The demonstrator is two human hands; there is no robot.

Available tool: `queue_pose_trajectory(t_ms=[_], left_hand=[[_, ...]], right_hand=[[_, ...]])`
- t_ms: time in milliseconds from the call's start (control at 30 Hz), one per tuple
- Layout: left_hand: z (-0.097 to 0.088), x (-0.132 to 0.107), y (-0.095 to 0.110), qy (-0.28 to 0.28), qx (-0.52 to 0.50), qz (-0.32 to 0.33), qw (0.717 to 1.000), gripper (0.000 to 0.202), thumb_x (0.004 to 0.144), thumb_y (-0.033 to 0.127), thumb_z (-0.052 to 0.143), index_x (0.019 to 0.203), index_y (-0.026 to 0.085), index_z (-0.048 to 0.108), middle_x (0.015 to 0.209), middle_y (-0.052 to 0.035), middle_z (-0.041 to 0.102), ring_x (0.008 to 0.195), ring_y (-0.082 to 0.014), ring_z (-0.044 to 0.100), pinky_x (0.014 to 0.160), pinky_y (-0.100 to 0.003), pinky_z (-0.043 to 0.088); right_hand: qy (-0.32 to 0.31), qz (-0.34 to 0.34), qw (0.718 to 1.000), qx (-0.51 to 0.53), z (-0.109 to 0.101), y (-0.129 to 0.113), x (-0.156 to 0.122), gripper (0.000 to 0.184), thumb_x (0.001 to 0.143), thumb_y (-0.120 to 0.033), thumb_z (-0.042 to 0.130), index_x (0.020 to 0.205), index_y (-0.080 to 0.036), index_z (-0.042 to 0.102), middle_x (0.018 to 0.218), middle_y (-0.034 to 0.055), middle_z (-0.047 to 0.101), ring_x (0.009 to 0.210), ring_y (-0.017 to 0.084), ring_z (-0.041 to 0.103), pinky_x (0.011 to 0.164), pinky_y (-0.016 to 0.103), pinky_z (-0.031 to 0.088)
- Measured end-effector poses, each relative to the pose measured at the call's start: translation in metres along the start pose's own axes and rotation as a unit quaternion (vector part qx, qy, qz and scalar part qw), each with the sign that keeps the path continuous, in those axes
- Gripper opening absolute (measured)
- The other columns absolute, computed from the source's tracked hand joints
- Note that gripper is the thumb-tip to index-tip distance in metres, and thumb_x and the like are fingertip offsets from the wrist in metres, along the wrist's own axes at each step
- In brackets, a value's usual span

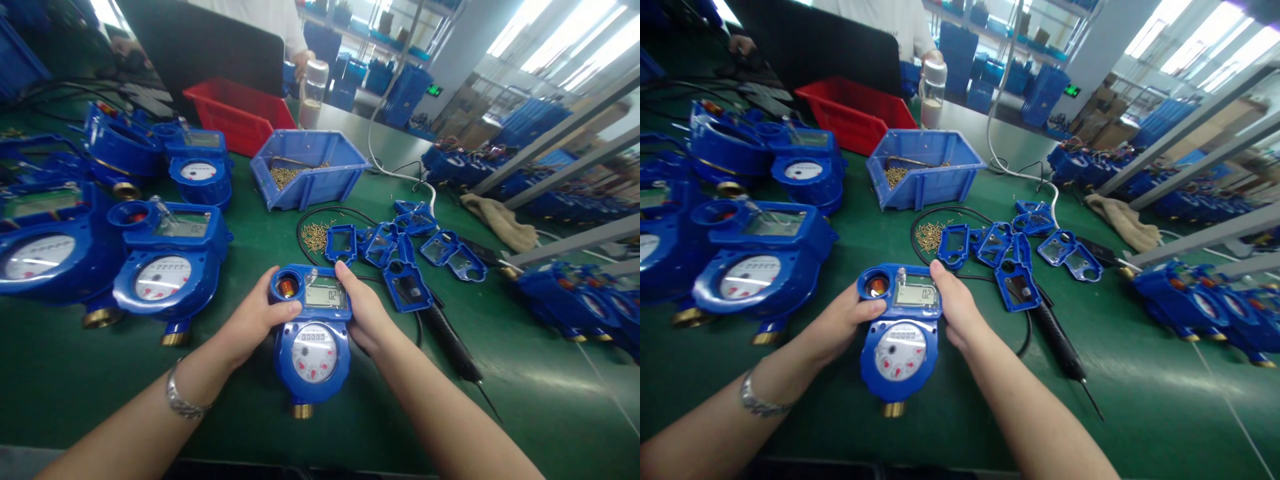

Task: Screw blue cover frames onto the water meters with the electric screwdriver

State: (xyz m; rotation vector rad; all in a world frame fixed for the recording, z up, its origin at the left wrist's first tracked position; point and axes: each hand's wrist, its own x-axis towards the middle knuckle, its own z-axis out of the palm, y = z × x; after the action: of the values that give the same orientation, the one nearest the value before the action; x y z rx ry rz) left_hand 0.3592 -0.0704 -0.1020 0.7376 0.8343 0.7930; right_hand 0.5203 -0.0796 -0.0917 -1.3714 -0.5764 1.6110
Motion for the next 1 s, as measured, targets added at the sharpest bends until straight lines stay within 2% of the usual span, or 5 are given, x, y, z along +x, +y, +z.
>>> queue_pose_trajectory(t_ms=[267, 600, 700, 867, 1000], left_hand=[[0.002, -0.019, 0.036, -0.071, 0.155, 0.083, 0.982, 0.072, 0.055, 0.029, 0.081, 0.120, 0.017, 0.049, 0.114, -0.0105, 0.062, 0.107, -0.0317, 0.056, 0.091, -0.039, 0.045], [-0.031, -0.019, 0.002, -0.069, 0.586, 0.458, 0.664, 0.065, 0.075, 0.008, 0.060, 0.131, 0.025, 0.032, 0.129, -0.0133, 0.046, 0.119, -0.0266, 0.045, 0.098, -0.044, 0.041], [-0.038, -0.015, -0.015, -0.044, 0.564, 0.426, 0.706, 0.064, 0.075, 0.007, 0.058, 0.131, 0.028, 0.035, 0.135, -0.0125, 0.041, 0.124, -0.0270, 0.041, 0.101, -0.045, 0.038], [-0.026, -0.025, -0.014, 0.040, 0.224, 0.045, 0.973, 0.058, 0.079, 0.026, 0.055, 0.132, 0.013, 0.035, 0.135, -0.0190, 0.044, 0.119, -0.0290, 0.050, 0.099, -0.044, 0.041], [-0.015, -0.033, -0.007, -0.015, -0.070, -0.189, 0.979, 0.043, 0.081, 0.043, 0.053, 0.107, 0.009, 0.057, 0.100, -0.0150, 0.069, 0.092, -0.0259, 0.065, 0.084, -0.038, 0.050]], right_hand=[[-0.080, -0.124, 0.980, -0.131, -0.011, -0.039, -0.035, 0.055, 0.069, -0.050, 0.071, 0.109, -0.016, 0.056, 0.102, 0.0079, 0.062, 0.092, 0.024, 0.060, 0.082, 0.035, 0.047], [-0.078, -0.488, 0.674, -0.549, -0.037, -0.005, -0.058, 0.073, 0.069, -0.003, 0.059, 0.135, -0.014, 0.028, 0.127, 0.0149, 0.038, 0.119, 0.024, 0.039, 0.101, 0.038, 0.038], [-0.051, -0.510, 0.657, -0.553, -0.040, 0.015, -0.055, 0.073, 0.070, -0.002, 0.053, 0.136, -0.014, 0.025, 0.130, 0.0170, 0.035, 0.123, 0.027, 0.035, 0.104, 0.043, 0.036], [-0.027, -0.526, 0.645, -0.553, -0.043, 0.033, -0.057, 0.075, 0.070, 0.000, 0.050, 0.139, -0.015, 0.022, 0.131, 0.0171, 0.034, 0.126, 0.031, 0.033, 0.103, 0.050, 0.037], [-0.019, -0.585, 0.586, -0.560, -0.040, 0.055, -0.060, 0.066, 0.075, -0.001, 0.048, 0.136, -0.011, 0.027, 0.125, 0.0184, 0.037, 0.126, 0.035, 0.032, 0.098, 0.056, 0.040]])
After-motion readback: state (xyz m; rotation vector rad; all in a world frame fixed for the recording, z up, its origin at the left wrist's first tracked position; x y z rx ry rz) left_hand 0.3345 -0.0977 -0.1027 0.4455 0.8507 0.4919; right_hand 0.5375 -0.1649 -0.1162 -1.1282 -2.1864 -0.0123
